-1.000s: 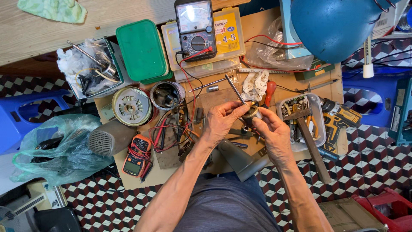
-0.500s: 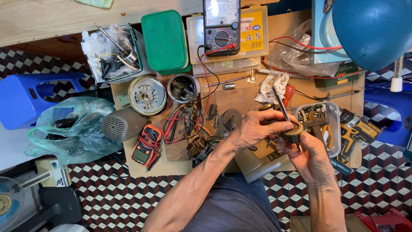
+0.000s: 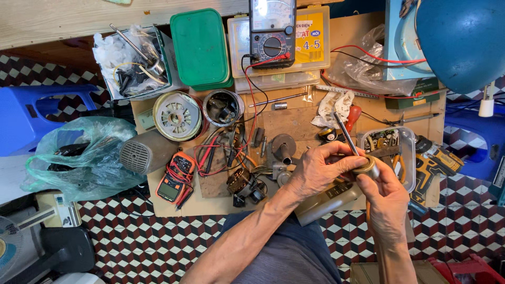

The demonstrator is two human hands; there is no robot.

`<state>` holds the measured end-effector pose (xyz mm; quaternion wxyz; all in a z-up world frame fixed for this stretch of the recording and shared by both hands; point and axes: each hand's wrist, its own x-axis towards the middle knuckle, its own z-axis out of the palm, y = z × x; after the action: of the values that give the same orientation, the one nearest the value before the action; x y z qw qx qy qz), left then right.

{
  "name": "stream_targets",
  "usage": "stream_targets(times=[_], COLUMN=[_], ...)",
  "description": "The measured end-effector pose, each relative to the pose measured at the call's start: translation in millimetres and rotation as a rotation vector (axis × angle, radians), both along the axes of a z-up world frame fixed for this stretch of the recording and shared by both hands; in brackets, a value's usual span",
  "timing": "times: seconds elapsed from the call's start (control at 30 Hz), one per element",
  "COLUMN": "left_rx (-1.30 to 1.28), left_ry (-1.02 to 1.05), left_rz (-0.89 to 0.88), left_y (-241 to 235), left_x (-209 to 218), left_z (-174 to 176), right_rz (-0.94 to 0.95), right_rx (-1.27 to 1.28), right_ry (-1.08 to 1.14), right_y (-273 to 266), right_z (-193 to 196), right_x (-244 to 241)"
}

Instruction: The person disassembles and reassembles a small motor or fan component on a cluttered workbench. They handle the rotor, stator, and various small parts, using a flashlight to inspect the interior and a multimeter to test electrical connections.

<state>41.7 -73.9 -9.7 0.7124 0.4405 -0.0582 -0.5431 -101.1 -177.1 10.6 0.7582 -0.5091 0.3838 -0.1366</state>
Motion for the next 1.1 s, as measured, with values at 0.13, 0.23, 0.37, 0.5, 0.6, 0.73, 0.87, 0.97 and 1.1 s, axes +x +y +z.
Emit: stream_targets(times=[0.13,0.23,0.37,0.5,0.6,0.73,0.87,0.97,1.1], left_rx=[0.142,0.507,0.433,0.431,0.438,0.431,0.412,0.416,0.42], left_ry=[-0.522,-0.758,-1.164,-1.25,-1.323,-1.348,-1.385,-1.407,-1.348], left_rz=[0.068,0.01,-0.198,-0.37,-0.461,-0.505,-0.509,-0.505,-0.5], left_y=[13,30,30,22,19,16,18,19,20], left_x=[40,90,105,109,115,120,120,118,116], left_z=[-24,-67,-128,-164,-175,-180,-180,-179,-182], right_rz=[-0.005,-0.05,-0.148,-0.194,-0.215,-0.241,-0.253,-0.253,-0.233], right_rx=[-0.04,0.005,0.068,0.108,0.11,0.133,0.156,0.164,0.155], right_ry=[0.074,0.078,0.121,0.122,0.133,0.121,0.106,0.099,0.106], right_y=[-1,2,8,11,12,13,17,20,24], right_z=[-18,-39,-54,-55,-55,-58,-59,-56,-54], right_x=[9,12,5,-9,-20,-30,-32,-32,-32])
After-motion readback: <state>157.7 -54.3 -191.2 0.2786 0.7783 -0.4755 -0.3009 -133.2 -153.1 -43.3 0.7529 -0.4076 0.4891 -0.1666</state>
